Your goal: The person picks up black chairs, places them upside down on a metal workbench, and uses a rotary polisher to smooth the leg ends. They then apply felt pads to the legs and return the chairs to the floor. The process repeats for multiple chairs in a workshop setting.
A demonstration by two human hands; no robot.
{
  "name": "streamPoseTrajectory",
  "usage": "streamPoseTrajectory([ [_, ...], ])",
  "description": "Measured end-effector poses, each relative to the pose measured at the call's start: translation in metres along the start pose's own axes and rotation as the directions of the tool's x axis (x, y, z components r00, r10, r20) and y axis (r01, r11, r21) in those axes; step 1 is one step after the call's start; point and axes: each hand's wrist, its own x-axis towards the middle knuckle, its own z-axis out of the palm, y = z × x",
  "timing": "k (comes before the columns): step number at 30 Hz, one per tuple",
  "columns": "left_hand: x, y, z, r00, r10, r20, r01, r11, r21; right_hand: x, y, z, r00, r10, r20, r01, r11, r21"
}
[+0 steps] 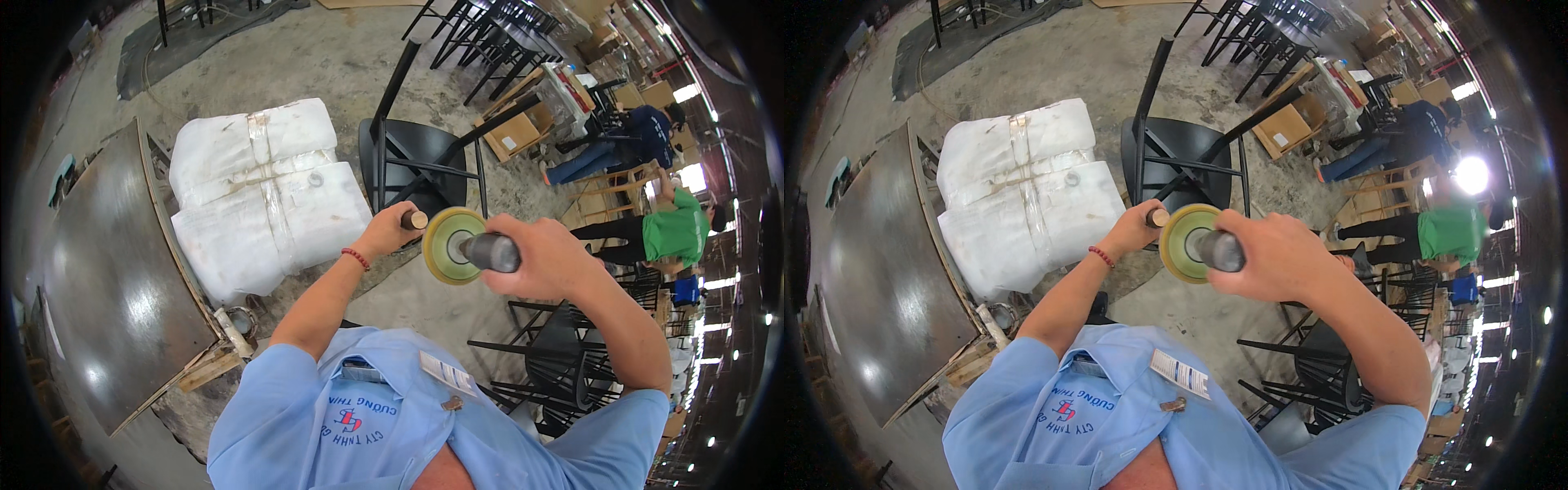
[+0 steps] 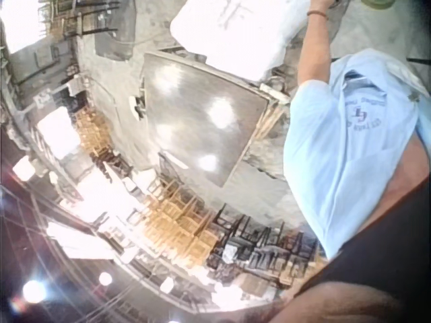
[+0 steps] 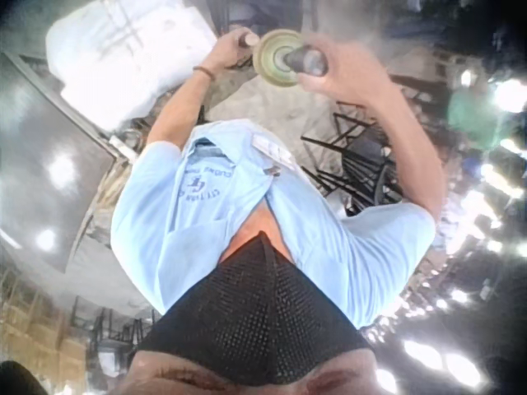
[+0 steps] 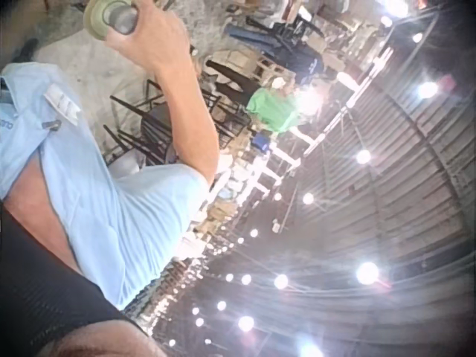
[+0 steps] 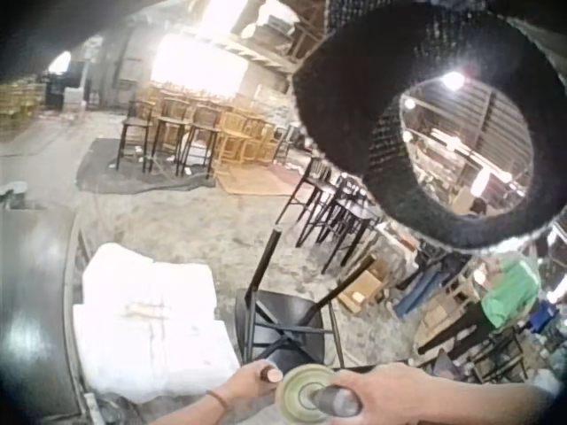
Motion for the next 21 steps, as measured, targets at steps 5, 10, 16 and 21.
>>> streamPoseTrajectory([
  [5, 0.004, -0.015, 0.002, 0.975, 0.220, -0.039, -0.219, 0.975, 0.032, 0.044, -0.039, -0.011, 0.990, 0.006, 0.140, 0.002, 0.998, -0.057],
  [10, 0.004, -0.018, 0.002, 0.974, 0.223, -0.030, -0.222, 0.975, 0.035, 0.076, -0.044, -0.011, 0.982, -0.014, 0.189, 0.025, 0.998, -0.054],
  [16, 0.005, -0.018, 0.001, 0.967, 0.250, -0.048, -0.247, 0.967, 0.053, 0.091, -0.005, -0.021, 0.926, 0.218, 0.309, -0.331, 0.862, 0.384],
  [21, 0.005, -0.012, 0.004, 0.984, 0.170, -0.051, -0.169, 0.985, 0.028, 0.043, 0.051, 0.057, 0.940, 0.311, 0.138, -0.268, 0.426, 0.864],
])
